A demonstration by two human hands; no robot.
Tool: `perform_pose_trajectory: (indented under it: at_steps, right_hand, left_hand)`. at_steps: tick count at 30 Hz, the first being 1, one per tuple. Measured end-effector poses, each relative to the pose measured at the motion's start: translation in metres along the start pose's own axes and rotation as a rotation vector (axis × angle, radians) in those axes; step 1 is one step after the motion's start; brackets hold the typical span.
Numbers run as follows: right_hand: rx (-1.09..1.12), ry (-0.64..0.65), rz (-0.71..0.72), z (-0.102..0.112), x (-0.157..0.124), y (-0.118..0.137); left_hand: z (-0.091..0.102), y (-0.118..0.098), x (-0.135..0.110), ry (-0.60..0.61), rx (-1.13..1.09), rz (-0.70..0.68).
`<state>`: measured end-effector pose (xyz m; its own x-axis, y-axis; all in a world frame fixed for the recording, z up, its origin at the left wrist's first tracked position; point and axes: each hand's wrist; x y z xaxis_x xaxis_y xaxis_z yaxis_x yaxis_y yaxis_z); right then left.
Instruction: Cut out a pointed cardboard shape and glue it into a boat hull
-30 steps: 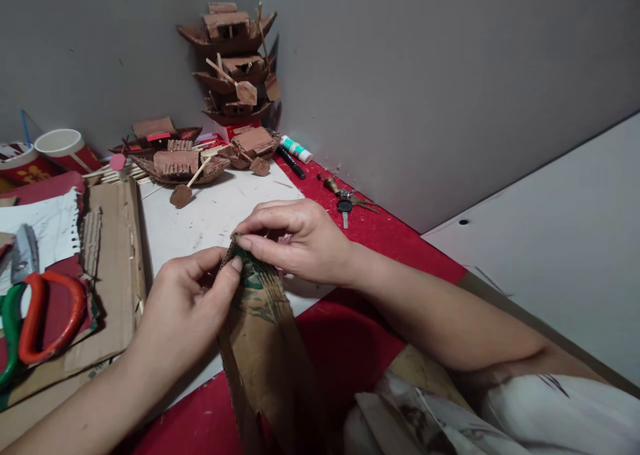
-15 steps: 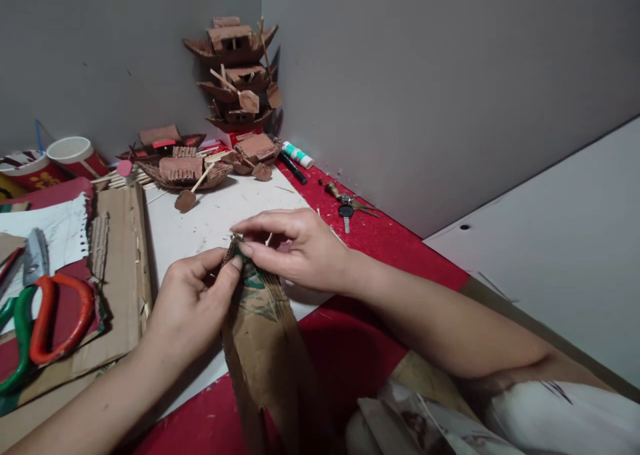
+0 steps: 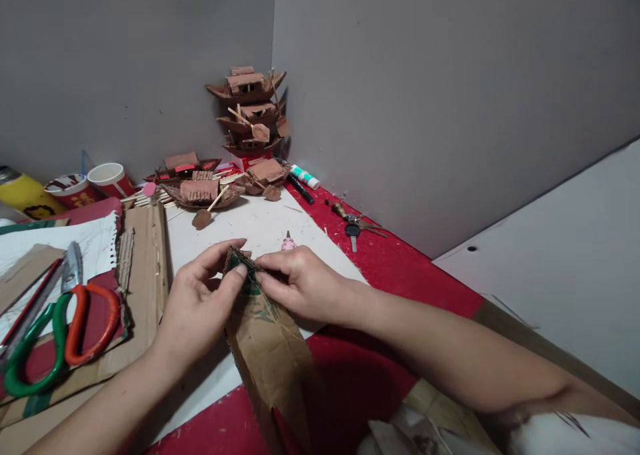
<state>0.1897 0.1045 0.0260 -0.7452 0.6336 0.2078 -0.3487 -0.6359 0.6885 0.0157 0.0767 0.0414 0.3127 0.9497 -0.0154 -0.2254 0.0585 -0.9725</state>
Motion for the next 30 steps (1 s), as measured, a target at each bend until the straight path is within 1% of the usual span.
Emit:
perform_pose_trajectory:
  at_steps: [4,6,8,10,12,15,17,19,21,23,26,28,30]
  right_hand:
    - [-0.023,0.016,-0.014,0.001,-0.001,-0.001]
    - [-0.052,0.014,-0.034,0.002,-0.001,-0.001]
    - [-0.040,0.004,-0.057,0.004,-0.001,-0.002]
    - [0.010,-0.046,-0.091,0.005,0.000,-0.002]
    - [0.128,-0.123,-0.119,0.006,0.001,-0.004]
    - [0.473,-0.202,-0.186,0.005,0.004,-0.005]
    - [0.694,-0.219,-0.246,0.004,0.005,-0.005]
    - [0.810,-0.238,-0.268,0.002,0.007,-0.003]
    - [0.841,-0.264,-0.248,0.001,0.008,-0.001]
    - [0.842,-0.272,-0.235,0.002,0.008,0.002]
    - [0.849,-0.225,-0.213,0.002,0.007,0.003]
    - [0.850,-0.192,-0.183,0.002,0.007,0.003]
    - [0.829,-0.203,-0.170,0.002,0.007,0.003]
  left_hand:
    - [0.002,-0.003,0.000,-0.027,-0.016,-0.035]
    - [0.005,-0.001,0.001,-0.061,0.033,-0.019]
    - [0.008,0.001,0.003,-0.083,0.014,0.022]
    - [0.010,0.003,0.007,-0.056,-0.158,0.080]
    - [0.009,0.002,0.010,0.025,-0.426,0.158]
    - [0.001,-0.004,0.009,0.180,-0.767,0.263]
    - [-0.006,-0.008,0.004,0.252,-0.927,0.287]
    - [-0.013,-0.011,-0.002,0.294,-1.037,0.305]
    - [-0.016,-0.011,-0.006,0.289,-1.077,0.335]
    - [-0.017,-0.010,-0.009,0.257,-1.059,0.370]
    - [-0.014,-0.007,-0.010,0.242,-1.013,0.391]
    - [-0.011,-0.006,-0.009,0.279,-1.009,0.392]
    - [-0.009,-0.004,-0.007,0.339,-1.011,0.406]
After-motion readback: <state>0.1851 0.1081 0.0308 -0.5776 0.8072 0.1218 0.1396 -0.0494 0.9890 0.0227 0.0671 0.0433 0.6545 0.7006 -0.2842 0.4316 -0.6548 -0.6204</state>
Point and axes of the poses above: each hand's wrist, its own x-axis towards the middle knuckle, its own z-axis out of the back of the hand, y = z × x, and after that the axes turned 15 degrees about y, right-handed
